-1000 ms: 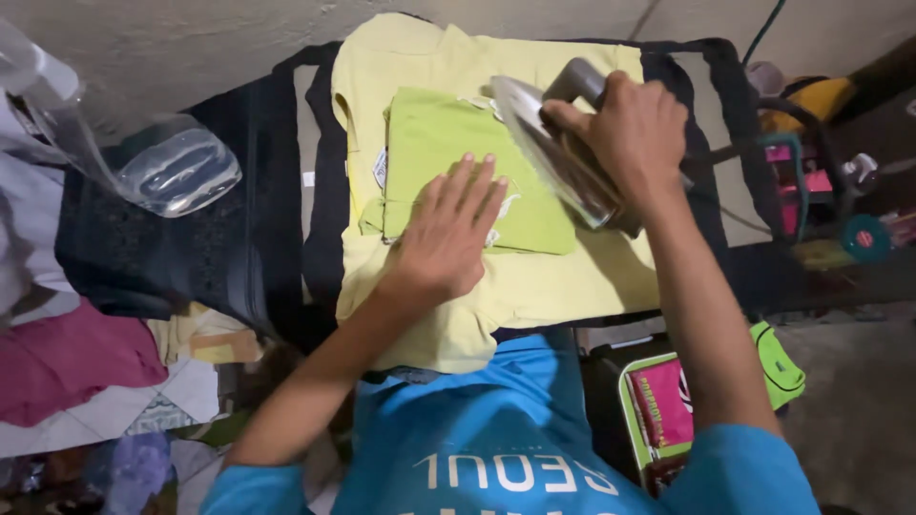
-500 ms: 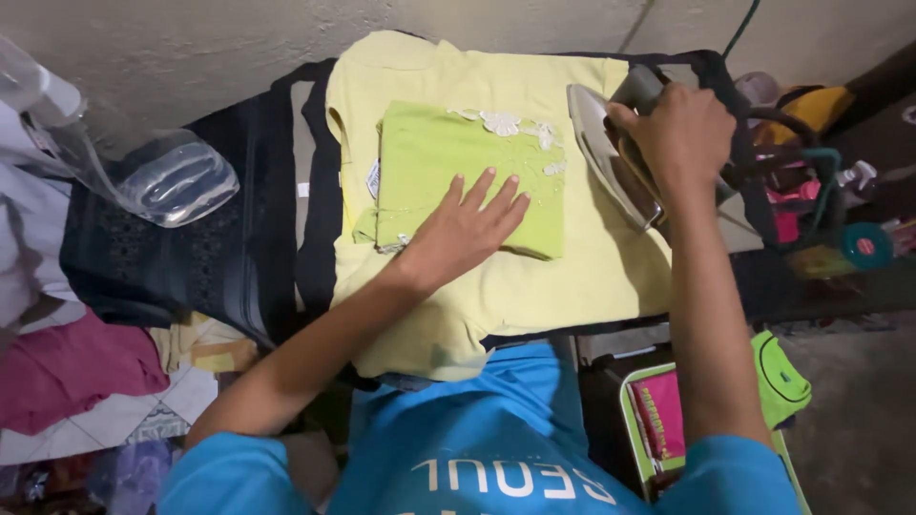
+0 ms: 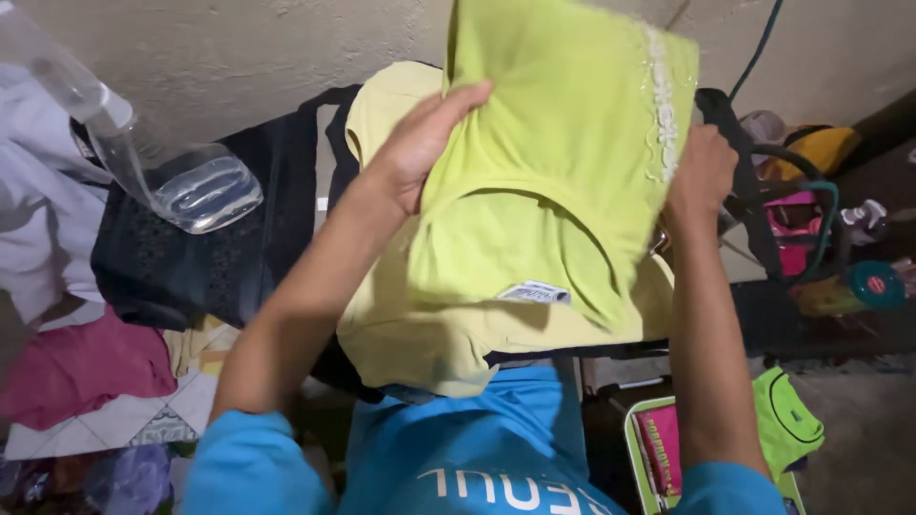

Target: Iron and fold various pieces of clothing.

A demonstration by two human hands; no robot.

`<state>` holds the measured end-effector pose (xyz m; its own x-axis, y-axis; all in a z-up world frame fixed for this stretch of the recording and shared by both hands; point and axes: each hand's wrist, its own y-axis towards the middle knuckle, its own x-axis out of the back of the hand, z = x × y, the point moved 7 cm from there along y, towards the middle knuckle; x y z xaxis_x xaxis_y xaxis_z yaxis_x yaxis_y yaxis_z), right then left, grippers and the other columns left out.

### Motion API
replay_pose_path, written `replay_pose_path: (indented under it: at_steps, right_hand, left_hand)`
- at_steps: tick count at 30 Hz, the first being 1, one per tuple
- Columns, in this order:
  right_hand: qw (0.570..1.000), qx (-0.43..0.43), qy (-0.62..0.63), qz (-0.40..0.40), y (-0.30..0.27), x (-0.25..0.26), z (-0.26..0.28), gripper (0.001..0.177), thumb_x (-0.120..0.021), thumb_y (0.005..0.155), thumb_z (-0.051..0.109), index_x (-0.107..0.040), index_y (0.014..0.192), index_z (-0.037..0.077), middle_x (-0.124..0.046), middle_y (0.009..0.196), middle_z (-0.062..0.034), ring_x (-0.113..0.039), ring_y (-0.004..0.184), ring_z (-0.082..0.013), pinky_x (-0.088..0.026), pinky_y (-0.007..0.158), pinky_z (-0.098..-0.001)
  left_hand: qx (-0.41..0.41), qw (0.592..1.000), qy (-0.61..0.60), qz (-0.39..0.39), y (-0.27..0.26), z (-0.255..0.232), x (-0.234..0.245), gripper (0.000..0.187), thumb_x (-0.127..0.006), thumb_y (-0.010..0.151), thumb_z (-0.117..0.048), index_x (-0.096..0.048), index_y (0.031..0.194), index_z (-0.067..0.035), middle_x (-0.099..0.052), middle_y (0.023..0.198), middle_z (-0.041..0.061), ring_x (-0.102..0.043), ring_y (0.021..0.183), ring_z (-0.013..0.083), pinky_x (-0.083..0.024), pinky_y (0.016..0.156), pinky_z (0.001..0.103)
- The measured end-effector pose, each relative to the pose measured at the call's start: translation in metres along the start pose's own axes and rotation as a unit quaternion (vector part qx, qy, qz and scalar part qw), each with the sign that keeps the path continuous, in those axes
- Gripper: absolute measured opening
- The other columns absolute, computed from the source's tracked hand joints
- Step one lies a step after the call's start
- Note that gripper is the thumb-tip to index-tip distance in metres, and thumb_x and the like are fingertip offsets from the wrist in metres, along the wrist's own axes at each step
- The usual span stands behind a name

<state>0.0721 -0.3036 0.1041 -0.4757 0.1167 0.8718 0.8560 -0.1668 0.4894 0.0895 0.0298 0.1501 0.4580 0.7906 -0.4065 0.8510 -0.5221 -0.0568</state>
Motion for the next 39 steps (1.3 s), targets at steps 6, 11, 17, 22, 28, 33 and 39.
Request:
replay_pose_path:
  at_steps: [6, 11, 17, 22, 28, 33, 39]
  right_hand:
    - [0.999, -0.023, -0.009, 0.021, 0.004, 0.031, 0.017, 0.062, -0.082, 0.085, 0.061, -0.078, 0.092, -0.001, -0.072, 0.080, -0.0232, -0.071, 0.070, -0.0405, -0.056, 0.061, -0.0493]
    - [0.985, -0.106, 0.071, 0.119, 0.003, 0.061, 0.026, 0.071, -0.088, 0.080, 0.067, -0.078, 0.098, -0.002, -0.072, 0.076, -0.0204, -0.072, 0.065, -0.0350, -0.057, 0.061, -0.0471]
    - [0.980, -0.053, 0.129, 0.141, -0.003, 0.109, 0.094, 0.065, -0.086, 0.084, 0.063, -0.079, 0.101, 0.001, -0.072, 0.077, -0.0182, -0.072, 0.064, -0.0310, -0.057, 0.065, -0.0449]
    - [0.961, 0.027, 0.110, 0.253, -0.009, 0.073, 0.168, 0.071, -0.080, 0.076, 0.073, -0.078, 0.087, 0.003, -0.072, 0.071, -0.0173, -0.073, 0.063, -0.0310, -0.059, 0.065, -0.0447]
    - [0.959, 0.155, 0.107, 0.211, 0.012, 0.052, 0.195, 0.076, -0.081, 0.075, 0.076, -0.077, 0.079, 0.000, -0.070, 0.068, -0.0187, -0.070, 0.061, -0.0336, -0.057, 0.063, -0.0453]
    - [0.929, 0.163, 0.119, 0.311, -0.016, 0.082, 0.215, 0.071, -0.079, 0.070, 0.075, -0.078, 0.080, 0.004, -0.070, 0.065, -0.0180, -0.071, 0.057, -0.0321, -0.058, 0.061, -0.0441]
    - [0.912, 0.203, 0.110, 0.338, -0.073, 0.108, 0.213, 0.069, -0.074, 0.074, 0.075, -0.076, 0.077, 0.006, -0.068, 0.059, -0.0153, -0.070, 0.054, -0.0307, -0.058, 0.060, -0.0423]
  left_hand:
    - [0.210, 0.971, -0.111, -0.008, 0.003, 0.139, 0.065, 0.046, -0.060, 0.095, -0.029, -0.063, 0.130, 0.001, -0.076, 0.112, 0.016, -0.077, 0.092, 0.0240, -0.065, 0.082, 0.037]
    - [0.182, 0.983, -0.028, -0.007, -0.024, 0.148, 0.076, 0.048, -0.070, 0.090, -0.016, -0.059, 0.130, 0.009, -0.074, 0.112, 0.019, -0.076, 0.093, 0.0248, -0.064, 0.081, 0.037]
    - [0.043, 0.981, 0.186, -0.018, -0.073, 0.114, 0.074, 0.067, -0.077, 0.086, -0.013, -0.044, 0.140, 0.011, -0.070, 0.117, 0.017, -0.072, 0.099, 0.0204, -0.060, 0.083, 0.032]
    - [0.039, 0.905, 0.418, -0.074, -0.111, 0.099, 0.080, 0.090, -0.082, 0.079, -0.027, -0.036, 0.153, -0.001, -0.064, 0.115, 0.018, -0.066, 0.090, 0.0233, -0.056, 0.080, 0.034]
    - [0.003, 0.917, 0.387, -0.096, -0.113, 0.129, 0.099, 0.091, -0.078, 0.079, -0.025, -0.033, 0.154, 0.000, -0.062, 0.123, 0.016, -0.070, 0.091, 0.0216, -0.059, 0.078, 0.034]
    - [-0.048, 0.910, 0.383, -0.152, -0.127, 0.115, 0.088, 0.098, -0.080, 0.077, -0.024, -0.027, 0.154, 0.003, -0.058, 0.124, 0.018, -0.069, 0.093, 0.0243, -0.060, 0.080, 0.036]
    - [-0.219, 0.810, 0.502, -0.211, -0.164, 0.038, 0.037, 0.099, -0.082, 0.081, -0.023, -0.024, 0.155, 0.009, -0.044, 0.137, 0.027, -0.053, 0.119, 0.0376, -0.048, 0.102, 0.046]
